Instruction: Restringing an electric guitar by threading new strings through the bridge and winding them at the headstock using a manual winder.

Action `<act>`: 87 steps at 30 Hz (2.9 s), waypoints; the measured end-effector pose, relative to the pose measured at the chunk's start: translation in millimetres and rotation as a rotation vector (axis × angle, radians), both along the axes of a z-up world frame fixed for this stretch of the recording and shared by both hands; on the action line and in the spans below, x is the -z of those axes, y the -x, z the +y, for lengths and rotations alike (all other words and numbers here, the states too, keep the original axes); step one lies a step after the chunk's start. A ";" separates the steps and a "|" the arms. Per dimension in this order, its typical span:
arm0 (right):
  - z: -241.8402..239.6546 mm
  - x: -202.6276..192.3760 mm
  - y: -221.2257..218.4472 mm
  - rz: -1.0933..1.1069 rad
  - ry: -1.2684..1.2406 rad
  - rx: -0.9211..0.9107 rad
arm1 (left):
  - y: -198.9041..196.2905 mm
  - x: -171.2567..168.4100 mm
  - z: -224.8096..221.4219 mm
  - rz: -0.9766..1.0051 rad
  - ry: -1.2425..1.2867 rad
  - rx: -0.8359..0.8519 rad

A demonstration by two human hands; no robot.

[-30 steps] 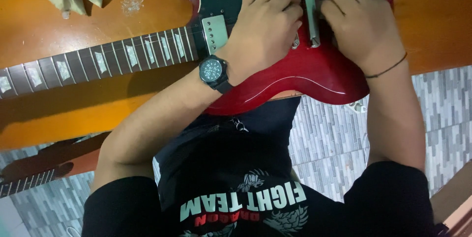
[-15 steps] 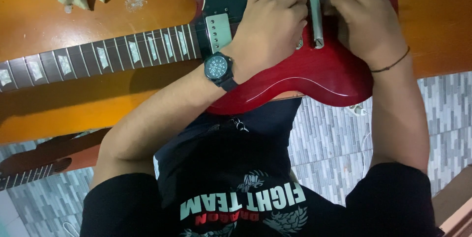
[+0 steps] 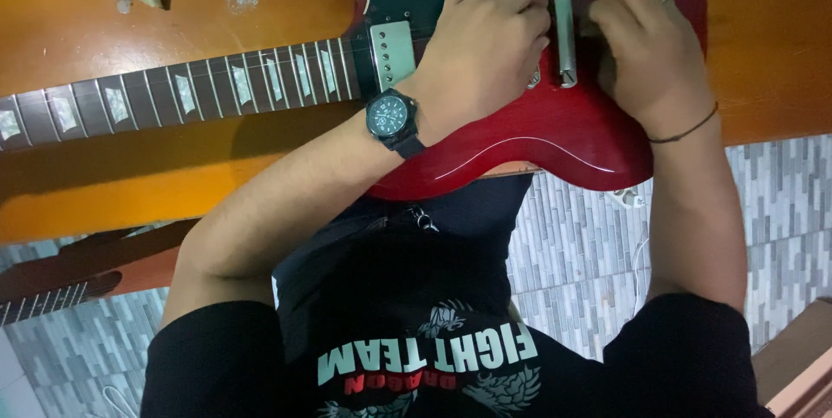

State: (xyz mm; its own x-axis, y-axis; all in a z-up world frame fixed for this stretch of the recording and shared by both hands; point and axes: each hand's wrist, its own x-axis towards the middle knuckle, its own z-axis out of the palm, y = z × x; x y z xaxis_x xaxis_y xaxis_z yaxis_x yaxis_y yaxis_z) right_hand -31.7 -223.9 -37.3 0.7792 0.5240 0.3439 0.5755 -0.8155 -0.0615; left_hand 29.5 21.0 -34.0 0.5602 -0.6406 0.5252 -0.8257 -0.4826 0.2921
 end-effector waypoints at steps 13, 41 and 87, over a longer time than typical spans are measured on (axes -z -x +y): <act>8.4 -2.0 3.5 -0.088 0.136 0.094 | 1.9 -0.1 -0.6 0.030 -0.023 -0.009; -2.1 -2.1 -5.8 0.072 -0.139 -0.043 | 4.0 -5.1 8.9 0.092 0.060 0.023; 20.6 -29.5 12.0 -0.365 -0.094 -0.007 | -0.1 -27.0 -7.7 0.121 0.238 0.121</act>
State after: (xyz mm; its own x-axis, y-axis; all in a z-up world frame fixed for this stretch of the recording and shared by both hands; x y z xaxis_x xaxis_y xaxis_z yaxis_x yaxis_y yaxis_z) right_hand -43.7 -203.3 -7.8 0.5932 0.4813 0.6453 0.5787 -0.8122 0.0738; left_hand 29.6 13.2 -7.1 0.5550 -0.5732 0.6028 -0.8253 -0.2888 0.4852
